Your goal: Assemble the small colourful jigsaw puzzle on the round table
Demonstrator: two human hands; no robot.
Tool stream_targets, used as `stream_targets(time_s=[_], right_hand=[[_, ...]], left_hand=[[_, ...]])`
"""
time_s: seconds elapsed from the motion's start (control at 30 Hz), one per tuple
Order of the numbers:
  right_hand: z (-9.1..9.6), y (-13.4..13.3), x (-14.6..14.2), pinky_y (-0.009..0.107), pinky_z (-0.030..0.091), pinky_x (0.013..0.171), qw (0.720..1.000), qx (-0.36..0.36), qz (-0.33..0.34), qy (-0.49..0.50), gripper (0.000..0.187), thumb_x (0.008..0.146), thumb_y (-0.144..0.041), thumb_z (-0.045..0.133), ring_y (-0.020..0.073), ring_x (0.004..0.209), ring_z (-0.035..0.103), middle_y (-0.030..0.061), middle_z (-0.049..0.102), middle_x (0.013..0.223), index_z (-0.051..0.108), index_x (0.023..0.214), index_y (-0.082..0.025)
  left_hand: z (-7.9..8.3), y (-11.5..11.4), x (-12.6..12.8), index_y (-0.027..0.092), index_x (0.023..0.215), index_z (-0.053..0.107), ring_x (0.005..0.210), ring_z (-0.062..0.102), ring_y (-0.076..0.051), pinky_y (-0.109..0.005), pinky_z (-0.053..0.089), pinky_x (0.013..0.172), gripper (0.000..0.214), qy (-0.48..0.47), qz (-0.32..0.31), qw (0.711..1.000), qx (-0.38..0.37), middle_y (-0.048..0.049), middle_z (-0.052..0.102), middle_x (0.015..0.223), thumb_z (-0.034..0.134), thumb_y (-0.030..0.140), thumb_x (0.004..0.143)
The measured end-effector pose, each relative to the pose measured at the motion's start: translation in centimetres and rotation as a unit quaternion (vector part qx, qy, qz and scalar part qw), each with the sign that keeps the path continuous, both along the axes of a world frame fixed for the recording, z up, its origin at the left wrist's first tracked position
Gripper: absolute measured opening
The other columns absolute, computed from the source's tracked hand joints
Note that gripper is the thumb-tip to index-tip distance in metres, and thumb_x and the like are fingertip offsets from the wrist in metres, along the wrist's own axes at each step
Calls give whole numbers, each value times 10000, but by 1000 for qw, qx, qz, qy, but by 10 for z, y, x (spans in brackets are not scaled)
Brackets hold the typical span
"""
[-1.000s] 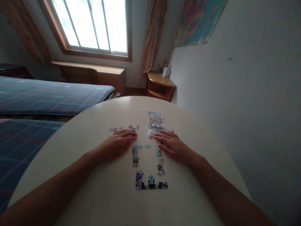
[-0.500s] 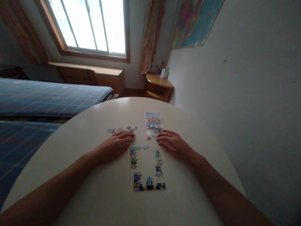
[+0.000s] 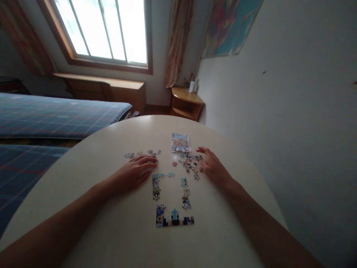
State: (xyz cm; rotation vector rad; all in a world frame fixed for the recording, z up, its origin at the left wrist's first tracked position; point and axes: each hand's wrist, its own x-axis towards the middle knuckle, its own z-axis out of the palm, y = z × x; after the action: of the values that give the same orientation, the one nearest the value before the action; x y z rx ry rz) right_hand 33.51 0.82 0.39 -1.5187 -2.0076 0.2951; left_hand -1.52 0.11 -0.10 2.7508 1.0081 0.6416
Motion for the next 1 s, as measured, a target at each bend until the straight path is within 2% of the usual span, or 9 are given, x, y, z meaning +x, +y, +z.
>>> stream_targets(time_s=[0.1,0.17,0.4,0.53,0.7,0.77,0.87,1.0], right_hand=[[-5,6,11,487,398,1090,999,-14,-34,21,553,789,-84,427,249,1235,549,123,625,1298,463,1333,-176],[-5,7,14,469,411,1079,999,-29,-33,28,548,795,-72,423,236,1197,578,118,647,1259,464,1331,-175],[5,0,-5,449,384,1103,998,-24,49,-34,388,871,-158,418,235,1229,548,106,651,1260,610,1207,-177],[7,-2,-17,488,295,1159,994,-28,90,-56,503,871,-148,386,234,1337,466,94,578,1395,519,1354,-187],[7,0,-16,535,249,1169,995,-47,65,-51,584,897,-183,366,267,1377,414,114,546,1431,367,1481,-159],[6,2,-11,541,274,1152,997,-43,41,-47,592,885,-174,382,275,1343,445,124,577,1386,363,1476,-146],[6,5,0,507,381,1085,999,-34,15,-37,543,859,-146,417,268,1219,543,138,630,1287,444,1401,-137],[12,6,16,453,454,1021,998,-41,36,-33,390,869,-154,475,245,1107,613,115,689,1171,584,1243,-165]], left_hand=[[2,0,1,240,1246,606,1263,528,-252,-500,422,1080,321,10,0,1000,-4,-81,583,1368,460,187,965],[2,-1,1,234,1250,601,1268,524,-255,-505,423,1078,321,12,-1,1000,-8,-86,578,1371,445,193,973],[2,-1,3,235,1237,608,1267,525,-245,-471,440,1079,310,-4,-5,1000,-12,-82,580,1363,446,204,975],[2,-1,4,224,1259,589,1277,512,-255,-487,437,1078,316,8,-1,1000,-12,-92,572,1374,437,211,982],[3,-1,5,217,1241,601,1262,522,-255,-483,441,1072,310,3,-6,1000,-10,-98,579,1365,426,211,985],[2,-1,4,225,1236,609,1254,529,-251,-474,442,1072,308,-5,-7,1000,-9,-94,585,1358,441,210,978],[1,-1,3,237,1238,614,1260,527,-248,-467,436,1077,312,-11,-5,1000,-8,-86,587,1359,457,205,970],[1,-1,3,236,1239,607,1275,518,-246,-460,436,1079,309,-2,-7,1000,-11,-84,579,1371,444,208,978]])
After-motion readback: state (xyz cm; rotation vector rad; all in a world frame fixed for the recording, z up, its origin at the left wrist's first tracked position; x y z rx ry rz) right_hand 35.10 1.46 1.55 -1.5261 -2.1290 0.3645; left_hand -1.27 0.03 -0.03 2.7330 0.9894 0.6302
